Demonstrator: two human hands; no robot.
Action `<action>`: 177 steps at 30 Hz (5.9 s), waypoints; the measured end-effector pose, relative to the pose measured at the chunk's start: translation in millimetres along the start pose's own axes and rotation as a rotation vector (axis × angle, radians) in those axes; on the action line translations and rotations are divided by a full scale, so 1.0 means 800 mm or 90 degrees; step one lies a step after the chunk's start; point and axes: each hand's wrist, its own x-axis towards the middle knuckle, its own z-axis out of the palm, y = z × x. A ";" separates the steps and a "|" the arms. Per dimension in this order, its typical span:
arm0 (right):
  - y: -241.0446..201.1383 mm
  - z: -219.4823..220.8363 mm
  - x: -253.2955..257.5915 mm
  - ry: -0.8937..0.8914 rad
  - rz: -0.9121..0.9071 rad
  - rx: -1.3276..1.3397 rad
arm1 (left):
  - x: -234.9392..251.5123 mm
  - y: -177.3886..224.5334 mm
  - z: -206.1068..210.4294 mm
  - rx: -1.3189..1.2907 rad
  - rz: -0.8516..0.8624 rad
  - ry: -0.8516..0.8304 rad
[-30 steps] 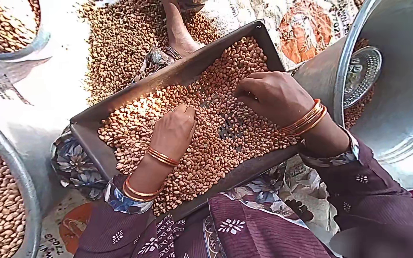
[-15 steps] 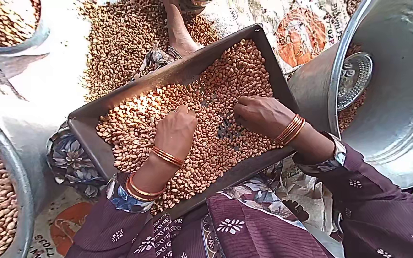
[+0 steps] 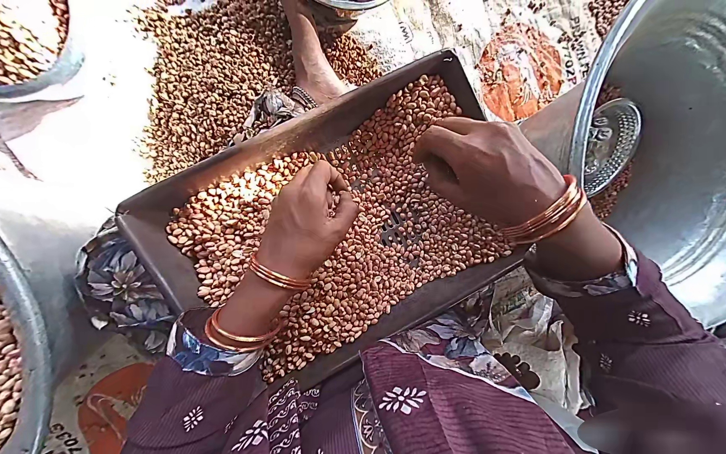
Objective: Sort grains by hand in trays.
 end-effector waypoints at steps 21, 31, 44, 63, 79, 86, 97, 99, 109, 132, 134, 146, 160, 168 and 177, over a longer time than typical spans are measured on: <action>-0.024 0.023 0.022 -0.116 0.097 0.114 | 0.008 -0.018 -0.052 -0.918 -0.277 -0.051; -0.052 0.047 -0.022 -0.301 -0.035 0.364 | -0.018 -0.030 -0.044 -0.134 -0.070 -0.027; -0.056 0.085 0.008 -0.259 -0.016 0.118 | -0.033 -0.032 -0.036 -0.099 -0.080 0.007; -0.056 0.080 0.012 -0.299 0.058 0.075 | 0.007 -0.020 0.009 0.243 0.081 -0.114; -0.015 0.037 0.105 -0.226 0.253 -0.122 | 0.008 -0.033 -0.041 -0.798 -0.219 -0.105; -0.041 0.046 0.112 -0.165 -0.031 0.202 | 0.002 -0.051 -0.065 -0.787 -0.223 0.124; -0.021 0.043 0.057 -0.359 -0.005 0.341 | 0.005 -0.051 -0.055 -0.402 -0.109 0.107; -0.025 0.035 0.056 -0.243 -0.052 0.440 | 0.000 -0.049 -0.053 -0.296 -0.083 0.076; -0.035 0.039 0.023 -0.473 0.294 0.000 | -0.019 -0.044 -0.053 -0.298 -0.135 0.007; 0.009 0.082 0.104 -0.090 0.018 0.130 | 0.002 -0.044 -0.047 0.076 -0.023 0.038; 0.018 0.064 0.099 -0.071 0.051 0.134 | 0.002 -0.044 -0.044 0.070 -0.023 0.037; 0.046 0.031 0.068 -0.191 0.118 0.060 | 0.002 -0.039 -0.029 0.020 -0.021 0.061; -0.017 0.046 0.068 -0.312 0.219 -0.067 | -0.015 -0.042 -0.035 -0.040 -0.023 0.063; -0.011 0.052 0.070 -0.317 0.222 -0.067 | -0.010 -0.025 -0.013 0.086 0.152 -0.052; 0.025 0.032 0.028 -0.196 0.111 0.371 | 0.001 -0.009 0.008 0.274 0.193 -0.131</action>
